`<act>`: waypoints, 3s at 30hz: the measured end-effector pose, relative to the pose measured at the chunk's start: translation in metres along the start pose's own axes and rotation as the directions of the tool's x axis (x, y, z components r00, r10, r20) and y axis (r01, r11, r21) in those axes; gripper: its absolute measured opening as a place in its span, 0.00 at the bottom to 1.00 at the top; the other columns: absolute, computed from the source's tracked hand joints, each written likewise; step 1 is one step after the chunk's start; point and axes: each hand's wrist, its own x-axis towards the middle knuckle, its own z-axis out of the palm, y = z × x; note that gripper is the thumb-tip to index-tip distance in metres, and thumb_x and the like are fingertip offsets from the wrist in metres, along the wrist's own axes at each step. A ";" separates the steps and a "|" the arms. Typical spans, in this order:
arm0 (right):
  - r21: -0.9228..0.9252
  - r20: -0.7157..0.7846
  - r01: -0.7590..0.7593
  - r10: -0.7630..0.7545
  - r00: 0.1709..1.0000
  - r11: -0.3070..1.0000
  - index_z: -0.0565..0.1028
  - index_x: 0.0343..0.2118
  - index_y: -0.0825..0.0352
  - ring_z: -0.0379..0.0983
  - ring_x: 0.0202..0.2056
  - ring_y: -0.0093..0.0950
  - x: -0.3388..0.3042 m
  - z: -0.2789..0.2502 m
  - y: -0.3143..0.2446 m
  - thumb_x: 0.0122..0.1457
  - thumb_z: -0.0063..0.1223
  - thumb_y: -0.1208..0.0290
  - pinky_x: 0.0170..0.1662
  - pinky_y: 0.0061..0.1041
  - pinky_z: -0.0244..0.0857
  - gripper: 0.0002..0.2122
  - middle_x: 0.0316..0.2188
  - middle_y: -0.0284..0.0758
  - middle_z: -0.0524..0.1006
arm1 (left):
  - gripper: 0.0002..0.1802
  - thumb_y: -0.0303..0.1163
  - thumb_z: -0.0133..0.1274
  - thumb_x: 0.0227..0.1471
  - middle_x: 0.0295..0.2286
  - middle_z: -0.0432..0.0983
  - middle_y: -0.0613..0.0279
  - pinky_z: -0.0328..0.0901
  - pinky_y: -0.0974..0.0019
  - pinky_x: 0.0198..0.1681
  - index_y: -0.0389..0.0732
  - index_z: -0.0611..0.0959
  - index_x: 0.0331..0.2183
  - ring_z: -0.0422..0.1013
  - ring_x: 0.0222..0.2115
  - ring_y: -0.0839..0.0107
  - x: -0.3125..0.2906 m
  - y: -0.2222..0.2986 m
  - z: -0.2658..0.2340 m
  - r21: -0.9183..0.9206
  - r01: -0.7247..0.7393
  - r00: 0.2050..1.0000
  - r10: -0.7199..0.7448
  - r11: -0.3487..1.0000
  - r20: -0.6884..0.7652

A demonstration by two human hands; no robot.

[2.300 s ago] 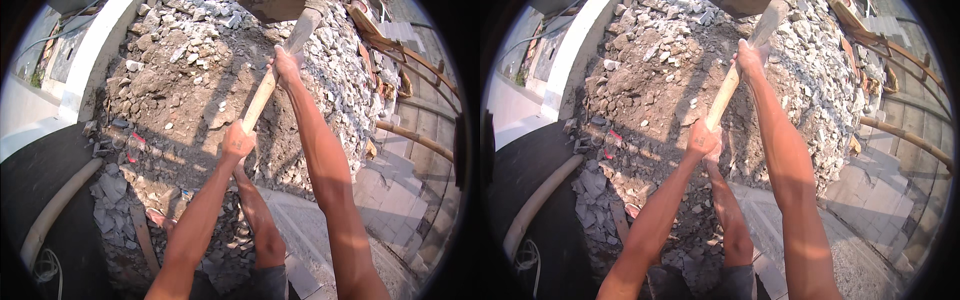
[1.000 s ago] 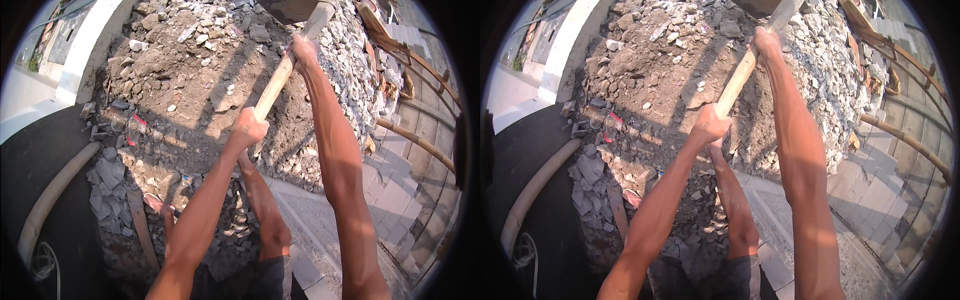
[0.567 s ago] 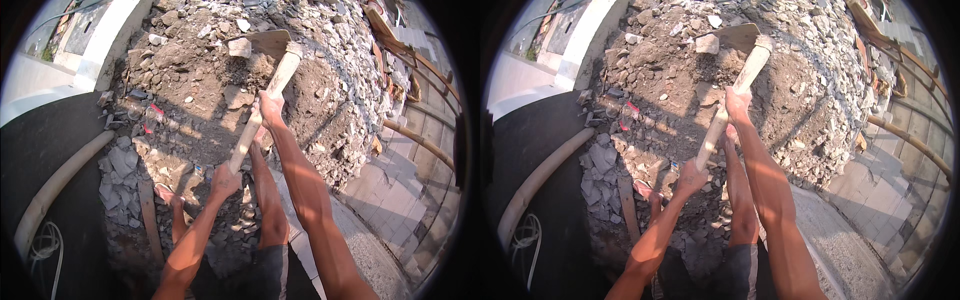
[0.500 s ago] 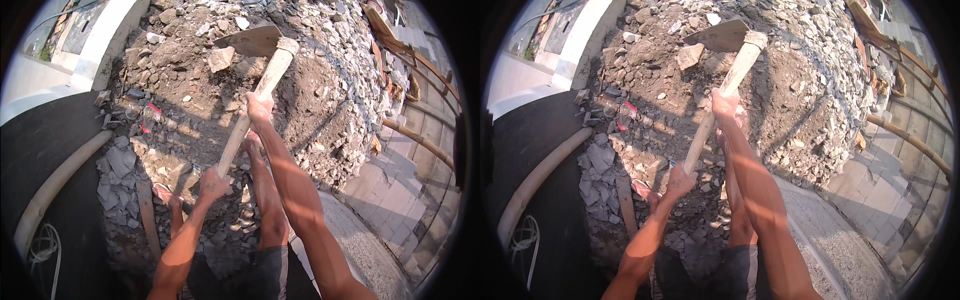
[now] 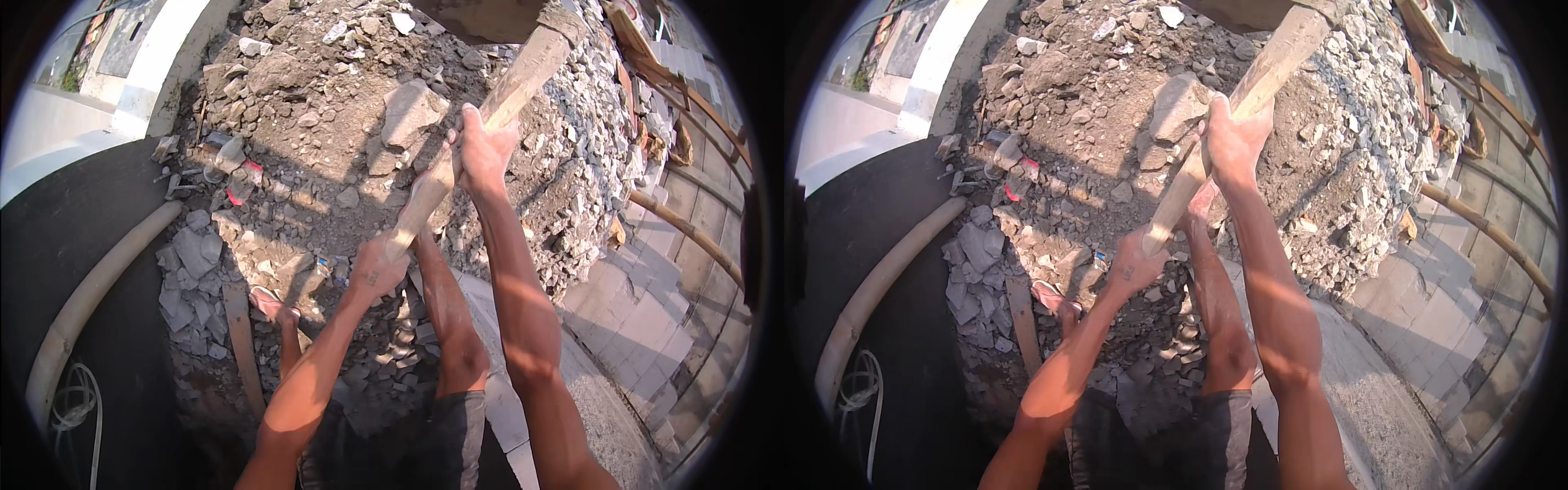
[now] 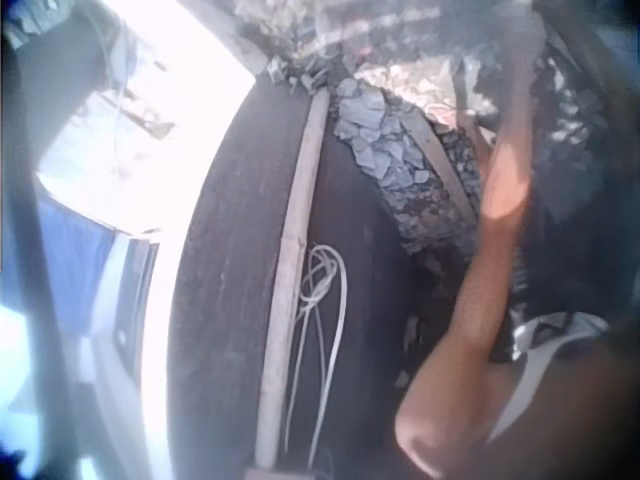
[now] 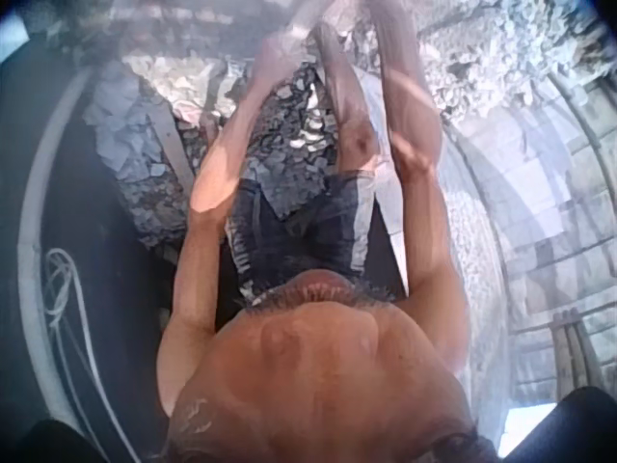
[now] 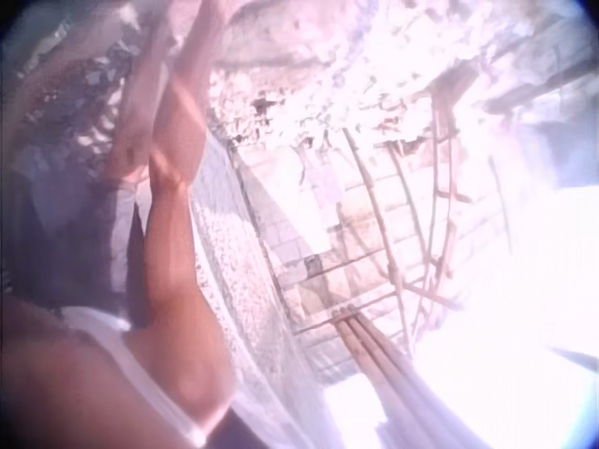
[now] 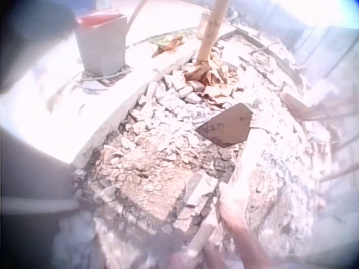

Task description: The person clears a pile of stone debris by hand and using a hoe, striking the stones and soil repeatedly.

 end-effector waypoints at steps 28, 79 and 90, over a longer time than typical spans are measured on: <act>-0.788 0.015 -0.373 0.621 0.784 0.490 0.65 0.47 0.69 0.78 0.30 0.40 -0.317 -0.002 0.313 0.50 0.58 0.67 0.32 0.36 0.71 0.22 0.30 0.47 0.78 | 0.08 0.23 0.52 0.50 0.13 0.65 0.64 0.59 0.66 0.12 0.37 0.73 0.21 0.63 0.09 0.73 -0.298 -0.204 -0.001 -0.428 0.792 0.585 -0.743 0.435 0.325; -0.183 0.201 -0.520 0.550 0.811 0.834 0.64 0.45 0.71 0.71 0.13 0.26 -0.205 0.030 0.174 0.57 0.54 0.78 0.15 0.27 0.67 0.15 0.21 0.36 0.72 | 0.18 0.29 0.56 0.40 0.29 0.78 0.35 0.70 0.51 0.39 0.30 0.81 0.37 0.77 0.37 0.41 -0.197 -0.162 0.019 0.006 0.460 0.861 -0.445 0.888 -0.245; -0.315 0.740 -0.248 0.401 0.540 0.916 0.69 0.48 0.70 0.75 0.38 0.31 0.052 0.085 0.050 0.64 0.42 0.40 0.40 0.35 0.76 0.31 0.37 0.38 0.74 | 0.18 0.30 0.60 0.43 0.29 0.78 0.39 0.69 0.53 0.37 0.32 0.77 0.37 0.77 0.33 0.44 -0.042 0.040 -0.070 0.101 0.273 0.918 -0.228 0.957 -0.325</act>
